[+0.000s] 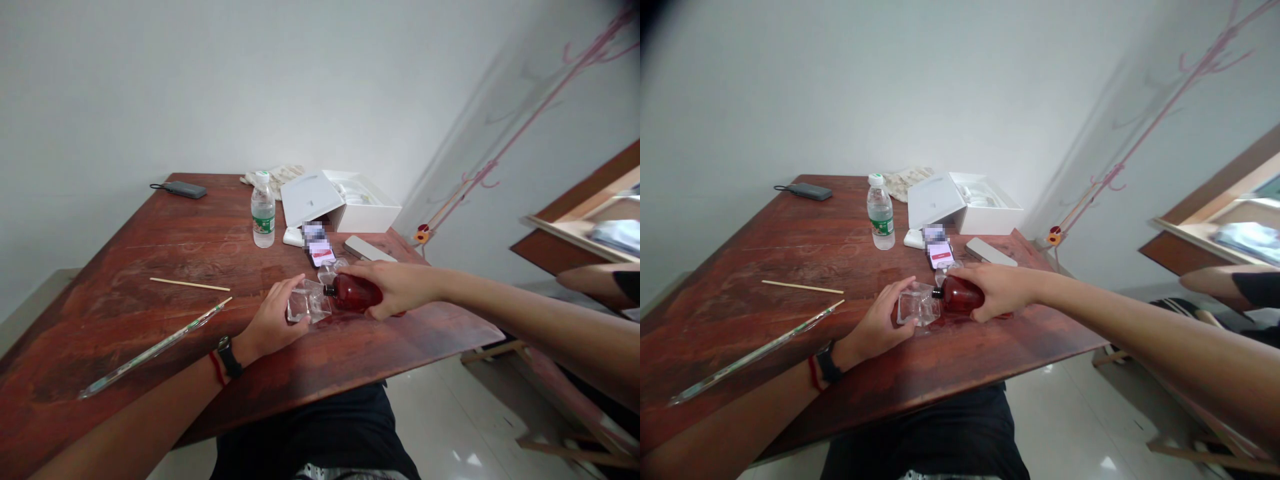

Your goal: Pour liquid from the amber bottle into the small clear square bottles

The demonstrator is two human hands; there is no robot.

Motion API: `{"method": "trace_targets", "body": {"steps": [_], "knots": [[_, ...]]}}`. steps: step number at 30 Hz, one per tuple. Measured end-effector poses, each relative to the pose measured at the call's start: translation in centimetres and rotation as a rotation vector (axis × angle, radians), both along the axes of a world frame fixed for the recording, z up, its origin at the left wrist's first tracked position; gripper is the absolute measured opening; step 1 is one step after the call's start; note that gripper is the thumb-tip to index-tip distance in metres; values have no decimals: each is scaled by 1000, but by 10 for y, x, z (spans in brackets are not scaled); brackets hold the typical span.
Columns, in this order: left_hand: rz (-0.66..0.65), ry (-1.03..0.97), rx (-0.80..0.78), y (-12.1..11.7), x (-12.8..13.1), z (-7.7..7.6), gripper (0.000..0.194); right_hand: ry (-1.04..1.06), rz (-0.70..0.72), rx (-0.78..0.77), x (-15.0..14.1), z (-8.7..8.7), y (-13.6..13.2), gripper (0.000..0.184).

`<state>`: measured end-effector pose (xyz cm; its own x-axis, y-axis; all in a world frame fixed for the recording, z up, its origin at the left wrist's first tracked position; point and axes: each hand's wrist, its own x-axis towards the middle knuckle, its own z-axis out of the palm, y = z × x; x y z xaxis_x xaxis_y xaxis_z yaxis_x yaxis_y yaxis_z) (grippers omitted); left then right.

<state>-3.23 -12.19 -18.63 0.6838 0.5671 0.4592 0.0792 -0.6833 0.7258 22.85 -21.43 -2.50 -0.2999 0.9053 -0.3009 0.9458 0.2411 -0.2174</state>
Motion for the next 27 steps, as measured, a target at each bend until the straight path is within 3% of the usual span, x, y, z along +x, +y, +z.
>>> {"method": "trace_targets", "body": {"steps": [17, 27], "knots": [[20, 10, -22, -3, -1, 5, 75, 83, 43, 34, 8, -6, 1, 91], [21, 12, -10, -2, -1, 3, 74, 37, 29, 9, 2, -1, 1, 89]]}}
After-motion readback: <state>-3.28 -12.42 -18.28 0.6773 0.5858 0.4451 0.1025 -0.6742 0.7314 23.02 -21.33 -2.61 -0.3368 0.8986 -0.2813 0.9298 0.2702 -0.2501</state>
